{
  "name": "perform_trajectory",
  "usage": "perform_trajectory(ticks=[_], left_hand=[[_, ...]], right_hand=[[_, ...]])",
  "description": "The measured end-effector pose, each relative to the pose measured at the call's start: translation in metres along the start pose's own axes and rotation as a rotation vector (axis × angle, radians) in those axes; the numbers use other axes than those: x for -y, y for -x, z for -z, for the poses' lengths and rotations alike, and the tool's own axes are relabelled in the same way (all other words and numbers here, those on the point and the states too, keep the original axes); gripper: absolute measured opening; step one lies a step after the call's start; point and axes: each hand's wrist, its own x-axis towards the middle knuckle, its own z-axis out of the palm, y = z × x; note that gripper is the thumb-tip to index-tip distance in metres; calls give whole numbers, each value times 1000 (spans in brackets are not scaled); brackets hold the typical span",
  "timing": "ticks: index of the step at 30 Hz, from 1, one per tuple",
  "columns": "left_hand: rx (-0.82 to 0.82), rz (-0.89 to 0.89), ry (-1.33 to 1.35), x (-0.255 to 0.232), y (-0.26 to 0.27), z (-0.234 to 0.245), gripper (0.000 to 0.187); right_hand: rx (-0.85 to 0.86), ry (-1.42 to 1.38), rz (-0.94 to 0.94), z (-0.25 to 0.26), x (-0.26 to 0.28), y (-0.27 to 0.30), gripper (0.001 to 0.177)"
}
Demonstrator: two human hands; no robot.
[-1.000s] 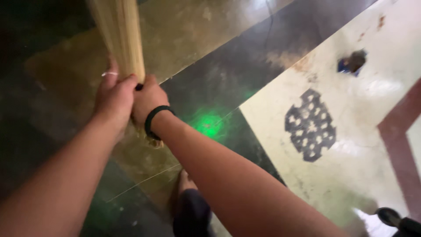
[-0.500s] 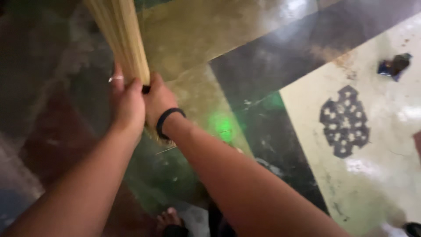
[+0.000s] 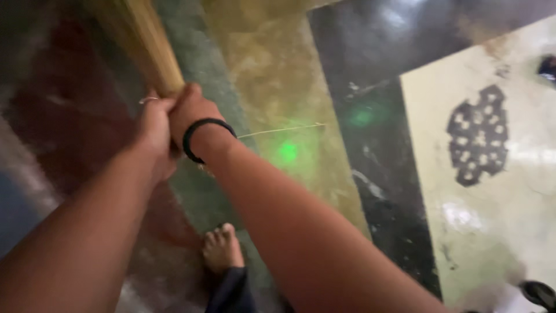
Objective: The person sweeps a tiled floor using a traditional straw broom, moving debris along the edges and into a central area. The person adjusts the broom bristles by hand during the process.
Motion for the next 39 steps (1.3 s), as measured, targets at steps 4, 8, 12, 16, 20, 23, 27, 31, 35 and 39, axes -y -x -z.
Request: perform_trajectory(ticks=[4, 8, 12, 16, 20, 23, 27, 31, 35, 39], left_hand=[[101, 19, -155, 25, -5, -45, 60], [230, -172, -167, 45, -8, -65, 63], [139, -517, -180, 57, -1, -64, 61], [-56, -360, 36, 64, 15, -65, 59], [63, -233, 111, 84, 16, -77, 52], [127, -115, -226, 98, 18, -100, 53], [240, -121, -347, 116, 17, -134, 58], [208, -408, -178, 134, 13, -131, 54], [86, -492, 117, 146, 36, -102, 62], [30, -245, 185, 139, 54, -95, 51]], right_hand=[[-204, -122, -87, 31, -43, 18, 53], [-392, -246, -94, 46, -58, 39, 43], [-347, -165, 112, 51, -66, 43, 43], [-186, 85, 241, 52, -67, 21, 42], [-132, 5, 49, 56, -95, 25, 48], [-257, -101, -137, 68, -126, 42, 46], [-401, -287, -214, 94, -150, 63, 45], [-444, -190, -41, 100, -148, 81, 44], [-182, -67, 101, 89, -134, 94, 45], [-88, -2, 35, 79, -129, 93, 51]])
